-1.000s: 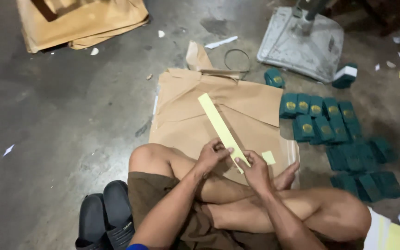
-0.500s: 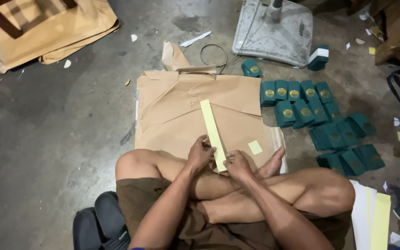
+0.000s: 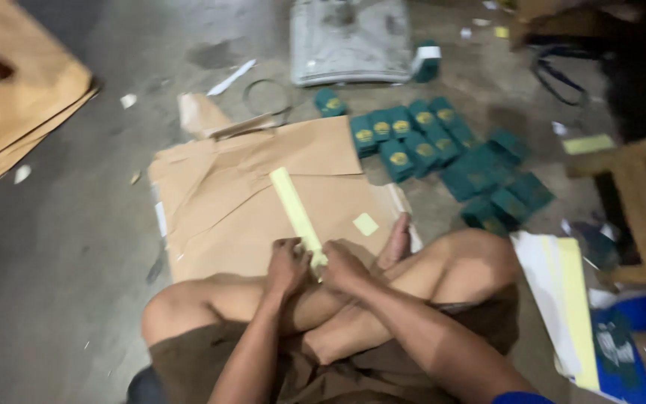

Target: Applying small adhesive labels to green product boxes.

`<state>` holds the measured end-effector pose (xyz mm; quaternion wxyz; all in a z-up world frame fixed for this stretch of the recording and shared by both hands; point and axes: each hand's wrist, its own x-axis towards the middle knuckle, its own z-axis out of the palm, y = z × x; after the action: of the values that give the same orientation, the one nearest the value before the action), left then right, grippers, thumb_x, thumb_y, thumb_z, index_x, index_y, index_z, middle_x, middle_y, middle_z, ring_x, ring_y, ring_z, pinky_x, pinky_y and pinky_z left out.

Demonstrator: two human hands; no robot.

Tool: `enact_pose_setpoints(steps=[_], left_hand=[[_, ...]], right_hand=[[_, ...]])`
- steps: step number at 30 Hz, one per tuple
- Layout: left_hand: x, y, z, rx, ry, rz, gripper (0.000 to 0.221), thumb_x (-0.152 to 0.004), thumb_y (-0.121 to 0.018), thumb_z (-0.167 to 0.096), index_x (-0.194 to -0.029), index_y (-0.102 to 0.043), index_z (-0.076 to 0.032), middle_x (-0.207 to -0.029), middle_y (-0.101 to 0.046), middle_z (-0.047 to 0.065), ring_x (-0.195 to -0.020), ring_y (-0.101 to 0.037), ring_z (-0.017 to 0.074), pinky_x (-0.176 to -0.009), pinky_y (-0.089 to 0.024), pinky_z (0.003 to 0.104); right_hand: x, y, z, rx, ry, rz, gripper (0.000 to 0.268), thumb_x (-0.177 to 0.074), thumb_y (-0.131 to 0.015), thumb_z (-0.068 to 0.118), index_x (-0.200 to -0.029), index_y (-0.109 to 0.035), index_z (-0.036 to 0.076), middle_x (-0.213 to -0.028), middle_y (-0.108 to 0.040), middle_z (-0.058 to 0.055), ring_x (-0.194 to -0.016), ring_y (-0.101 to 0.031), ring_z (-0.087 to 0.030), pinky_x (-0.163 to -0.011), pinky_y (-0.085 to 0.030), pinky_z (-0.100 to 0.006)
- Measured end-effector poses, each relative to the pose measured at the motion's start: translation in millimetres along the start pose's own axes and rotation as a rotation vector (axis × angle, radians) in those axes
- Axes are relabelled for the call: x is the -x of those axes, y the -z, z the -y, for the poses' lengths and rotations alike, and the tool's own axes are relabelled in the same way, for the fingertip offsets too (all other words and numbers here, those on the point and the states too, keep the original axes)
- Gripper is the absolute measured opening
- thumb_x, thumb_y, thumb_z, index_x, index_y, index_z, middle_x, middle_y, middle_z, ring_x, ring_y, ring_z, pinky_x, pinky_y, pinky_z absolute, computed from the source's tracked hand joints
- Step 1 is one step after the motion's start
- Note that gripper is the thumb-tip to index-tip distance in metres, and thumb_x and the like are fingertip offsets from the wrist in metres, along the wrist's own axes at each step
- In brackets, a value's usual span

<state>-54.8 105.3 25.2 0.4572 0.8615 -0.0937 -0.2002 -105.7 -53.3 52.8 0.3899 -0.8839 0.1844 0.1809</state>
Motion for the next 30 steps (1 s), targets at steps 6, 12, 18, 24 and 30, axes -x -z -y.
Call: enact_pose_setpoints(steps=[6,12,18,24,30], left_hand=[[12.2,15.6,-34.4,-0.136,-0.015,-0.097,0.046,-0.088,-0.072,-0.027,-0.126,-0.066,0.000,-0.131,-0.055,0.023,-0.097,-0.069,0.0348,-0.091,-0.056,0.042],[4.0,11.3,-21.9,-0.080,-0.003,-0.148,0.042,-0.092,-0.070,-0.028,-0.123,-0.068,0.001,-0.130,-0.054,0.023,-0.101,-0.070,0.0326,-0.091,-0.058,0.039],[8.8,6.1,-29.9,-0.104,-0.002,-0.128,0.041,-0.092,-0.069,-0.027,-0.123,-0.067,0.000,-0.132,-0.054,0.021,-0.102,-0.071,0.0313,-0.089,-0.060,0.038],[10.5,-3.0,-62.6,-0.186,0.051,-0.148,0.038,-0.093,-0.066,-0.023,-0.125,-0.067,-0.002,-0.133,-0.054,0.018,-0.106,-0.069,0.0297,-0.089,-0.060,0.039],[4.5,-8.1,-69.5,-0.159,0.011,-0.197,0.036,-0.094,-0.065,-0.024,-0.123,-0.067,-0.001,-0.131,-0.056,0.017,-0.105,-0.069,0.0284,-0.087,-0.060,0.038]], right_hand=[[22.7,67.6,4.4,0.005,0.484,-0.413,0.034,-0.084,-0.080,0.018,-0.112,-0.068,0.003,-0.109,-0.070,-0.022,-0.098,-0.068,-0.041,-0.079,-0.056,-0.047],[64.4,202.9,-73.1,-0.698,0.361,-0.565,0.026,-0.098,-0.069,0.011,-0.124,-0.067,0.003,-0.110,-0.073,-0.007,-0.096,-0.069,-0.014,-0.083,-0.058,-0.029],[118.3,267.4,-184.0,-0.946,0.171,-0.909,0.023,-0.103,-0.063,0.009,-0.124,-0.063,0.001,-0.116,-0.070,-0.010,-0.104,-0.070,-0.021,-0.091,-0.058,-0.034],[118.0,250.2,-197.6,-1.277,-0.065,-0.856,0.032,-0.098,-0.059,0.003,-0.130,-0.059,-0.002,-0.123,-0.070,-0.013,-0.111,-0.070,-0.025,-0.097,-0.056,-0.037],[51.6,261.1,-125.2,-1.536,0.204,-0.627,0.051,-0.099,-0.055,0.009,-0.148,-0.045,-0.003,-0.146,-0.056,-0.020,-0.136,-0.057,-0.030,-0.114,-0.045,-0.043]])
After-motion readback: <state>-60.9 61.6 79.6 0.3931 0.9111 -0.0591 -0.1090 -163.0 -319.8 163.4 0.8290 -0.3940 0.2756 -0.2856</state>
